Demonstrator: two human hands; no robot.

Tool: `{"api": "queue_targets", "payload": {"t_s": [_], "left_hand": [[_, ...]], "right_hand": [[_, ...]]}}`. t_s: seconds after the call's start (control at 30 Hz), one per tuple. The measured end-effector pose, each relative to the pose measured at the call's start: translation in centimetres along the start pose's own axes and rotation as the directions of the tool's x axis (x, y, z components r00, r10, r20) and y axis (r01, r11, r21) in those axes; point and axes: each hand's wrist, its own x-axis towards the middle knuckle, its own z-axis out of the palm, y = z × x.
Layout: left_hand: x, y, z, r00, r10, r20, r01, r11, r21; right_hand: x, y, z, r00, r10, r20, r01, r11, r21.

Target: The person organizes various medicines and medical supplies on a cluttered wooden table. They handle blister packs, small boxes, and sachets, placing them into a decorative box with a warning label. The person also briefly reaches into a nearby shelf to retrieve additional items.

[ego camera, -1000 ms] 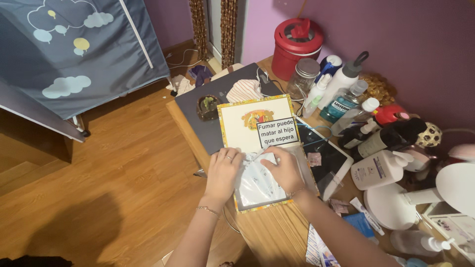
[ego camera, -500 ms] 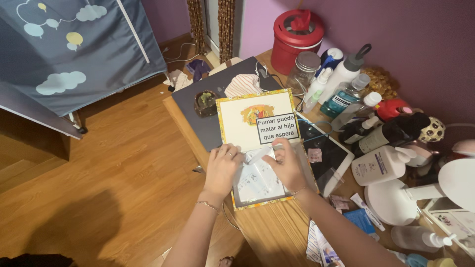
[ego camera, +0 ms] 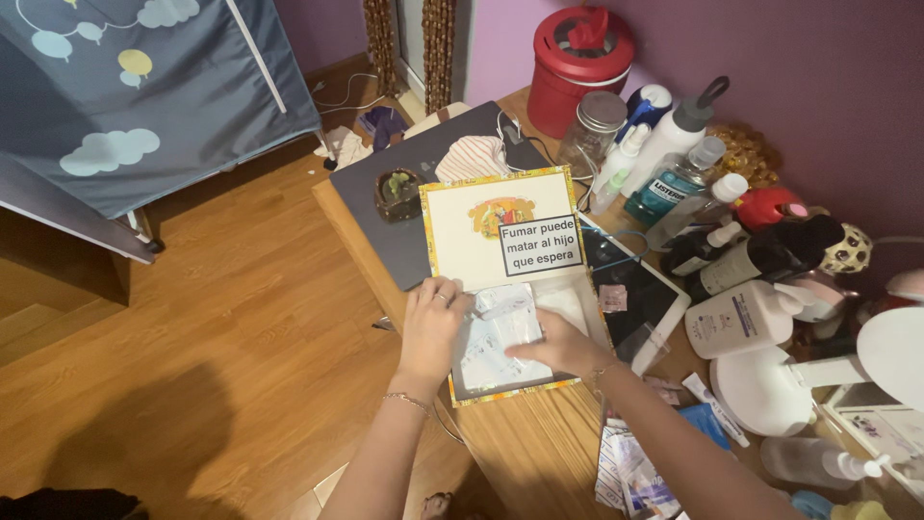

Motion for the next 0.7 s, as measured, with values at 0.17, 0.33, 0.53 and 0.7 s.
{"api": "queue_targets", "payload": {"t_s": [0.17,0.33,0.53,0.7], "left_hand": [[0.0,0.3,-0.5,1.0,-0.019,-0.006,0.019,0.999,-0.043],[0.0,0.3,-1.0,1.0,0.009,-0.014,-0.01,0.997,-0.072],[0.7,-0.2,-0.4,0.991,0.132,0.027,-0.133,0.99,0.05],[1.5,-0.5,0.1,0.969,0.175,0.177,-0.206,0.962,0.181]], "right_hand": [[-0.8,-1.5,-0.1,0.995,0.04,0.093,-0.049,0.994,0.093],[-1.3,-2.0,0.2,0.976,0.181,0.125,-0.207,0.947,0.246],[-0.2,-0.1,0.4,0.999,0.037,0.026,-0.033,0.992,-0.122],[-0.1,-3.4,-0.8,0.965,0.254,0.066,-0.222,0.925,-0.309]]}}
